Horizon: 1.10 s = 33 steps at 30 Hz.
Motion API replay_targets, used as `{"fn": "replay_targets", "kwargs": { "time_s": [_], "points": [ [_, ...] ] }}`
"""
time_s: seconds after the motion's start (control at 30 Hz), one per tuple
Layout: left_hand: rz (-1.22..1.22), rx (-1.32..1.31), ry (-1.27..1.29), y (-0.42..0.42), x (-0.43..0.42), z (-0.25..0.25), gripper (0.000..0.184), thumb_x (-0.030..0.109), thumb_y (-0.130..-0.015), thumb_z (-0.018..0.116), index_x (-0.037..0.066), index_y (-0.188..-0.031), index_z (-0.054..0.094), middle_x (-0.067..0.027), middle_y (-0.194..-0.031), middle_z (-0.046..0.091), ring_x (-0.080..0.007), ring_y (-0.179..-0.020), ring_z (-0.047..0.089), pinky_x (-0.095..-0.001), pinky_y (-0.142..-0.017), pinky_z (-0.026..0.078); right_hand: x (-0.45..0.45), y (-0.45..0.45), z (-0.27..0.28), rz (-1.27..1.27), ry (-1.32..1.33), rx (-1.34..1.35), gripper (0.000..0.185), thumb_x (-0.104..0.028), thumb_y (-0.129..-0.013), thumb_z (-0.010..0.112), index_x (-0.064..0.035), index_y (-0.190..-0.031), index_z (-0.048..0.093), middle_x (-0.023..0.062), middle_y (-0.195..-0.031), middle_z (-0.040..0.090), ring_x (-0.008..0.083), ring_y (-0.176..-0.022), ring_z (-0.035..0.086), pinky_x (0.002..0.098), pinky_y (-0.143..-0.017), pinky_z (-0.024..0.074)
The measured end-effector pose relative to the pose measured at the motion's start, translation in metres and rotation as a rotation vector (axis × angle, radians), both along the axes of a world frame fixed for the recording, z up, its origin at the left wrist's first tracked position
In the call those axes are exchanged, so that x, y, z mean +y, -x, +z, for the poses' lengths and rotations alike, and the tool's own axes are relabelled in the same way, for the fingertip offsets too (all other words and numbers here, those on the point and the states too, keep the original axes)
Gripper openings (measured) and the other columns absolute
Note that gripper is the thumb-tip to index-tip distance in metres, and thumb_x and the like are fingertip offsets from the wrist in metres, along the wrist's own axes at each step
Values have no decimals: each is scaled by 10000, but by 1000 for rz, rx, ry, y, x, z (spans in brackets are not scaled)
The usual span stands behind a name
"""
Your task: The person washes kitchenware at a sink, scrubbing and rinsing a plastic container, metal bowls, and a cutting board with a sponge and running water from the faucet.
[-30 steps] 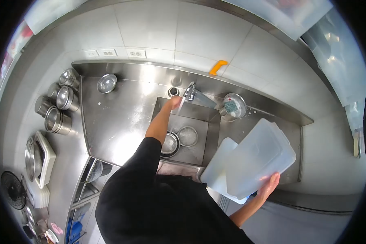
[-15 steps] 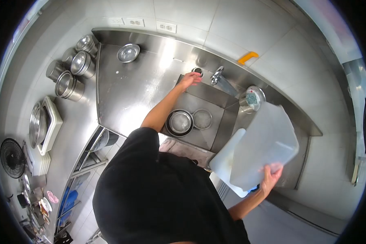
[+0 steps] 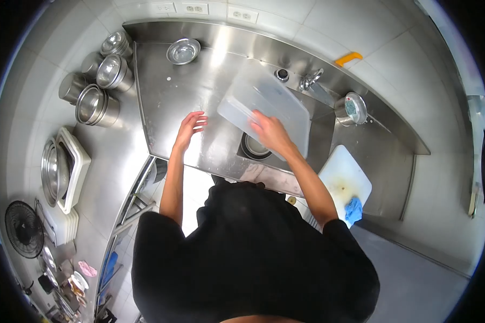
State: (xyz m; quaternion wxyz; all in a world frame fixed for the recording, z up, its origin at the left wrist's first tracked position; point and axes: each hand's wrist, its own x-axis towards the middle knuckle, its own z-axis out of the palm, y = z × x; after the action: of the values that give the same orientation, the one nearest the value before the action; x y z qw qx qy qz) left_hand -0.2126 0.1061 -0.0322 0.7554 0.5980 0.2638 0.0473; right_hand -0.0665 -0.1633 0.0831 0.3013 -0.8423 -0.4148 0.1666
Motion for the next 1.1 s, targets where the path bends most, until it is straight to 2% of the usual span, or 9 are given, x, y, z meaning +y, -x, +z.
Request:
{"fn": "replay_targets", "kwargs": {
  "time_s": [0.27,0.37,0.5,0.57,0.67,0.83,0.93,1.0,1.1],
  "points": [
    [-14,49,249,34,29,-8,465,326,-1005,444,37,-1365,389,-212,-1239,567,-294,-1035,641,-387,-805,567,136,-29,-125,66,254,-255,277,-203,-891,619,-142,-1157,576,188,-830,678,402,-813,654,495,-730,517],
    [-67,67,326,10,17,-26,564,344,-1001,460,7,-1421,294,-249,-1305,503,-337,-1097,606,-424,-855,558,150,-43,-124,-59,167,-173,301,-200,-871,650,-131,-1155,582,173,-951,675,365,-942,639,467,-821,509],
    [-101,80,518,-44,2,-41,694,337,-985,488,-2,-1479,138,-295,-1377,406,-399,-1162,559,-476,-937,534,137,-53,-114,-85,-191,-362,284,-154,-856,648,-102,-1130,593,151,-1097,635,336,-1083,578,426,-922,466],
    [-150,90,641,-74,-8,-43,778,321,-979,501,14,-1495,7,-302,-1415,349,-433,-1194,533,-524,-984,506,106,-45,-98,-148,-291,-247,268,-127,-855,631,-92,-1119,600,142,-1128,618,329,-1129,548,414,-955,445],
    [-94,98,851,-117,-15,-65,798,320,-984,513,-14,-1492,-3,-311,-1353,400,-424,-1212,518,-524,-980,509,34,-24,-102,-326,-382,-184,236,-103,-848,617,-81,-1083,617,136,-1098,627,324,-1099,571,405,-943,453],
    [67,-109,996,-146,-26,-80,702,258,-961,532,-12,-1458,116,-323,-1399,365,-439,-1229,510,-523,-1050,454,-126,39,-131,-825,-414,-14,216,-81,-848,606,-87,-1057,659,130,-1047,651,264,-1006,629,367,-857,507],
    [77,-117,929,-144,-34,-75,554,218,-966,506,-5,-1408,256,-275,-1368,448,-397,-1217,538,-474,-1040,463,-243,65,-189,-1104,-382,-42,280,6,-821,585,-95,-1067,673,113,-1066,664,224,-993,632,311,-820,521],
    [23,-24,810,-136,-43,-76,470,229,-977,478,4,-1369,347,-227,-1304,523,-351,-1182,568,-422,-978,492,-316,80,-193,-1213,-207,-368,292,12,-777,624,-79,-1051,662,116,-1055,660,262,-1039,620,361,-906,494],
    [-154,76,673,-119,-68,-79,400,260,-990,449,21,-1311,454,-165,-1209,605,-284,-1104,610,-352,-878,510,-414,98,-184,-1400,101,-428,406,-61,-743,683,-107,-1141,615,135,-1142,627,338,-1155,534,455,-1012,402]
  ]
}}
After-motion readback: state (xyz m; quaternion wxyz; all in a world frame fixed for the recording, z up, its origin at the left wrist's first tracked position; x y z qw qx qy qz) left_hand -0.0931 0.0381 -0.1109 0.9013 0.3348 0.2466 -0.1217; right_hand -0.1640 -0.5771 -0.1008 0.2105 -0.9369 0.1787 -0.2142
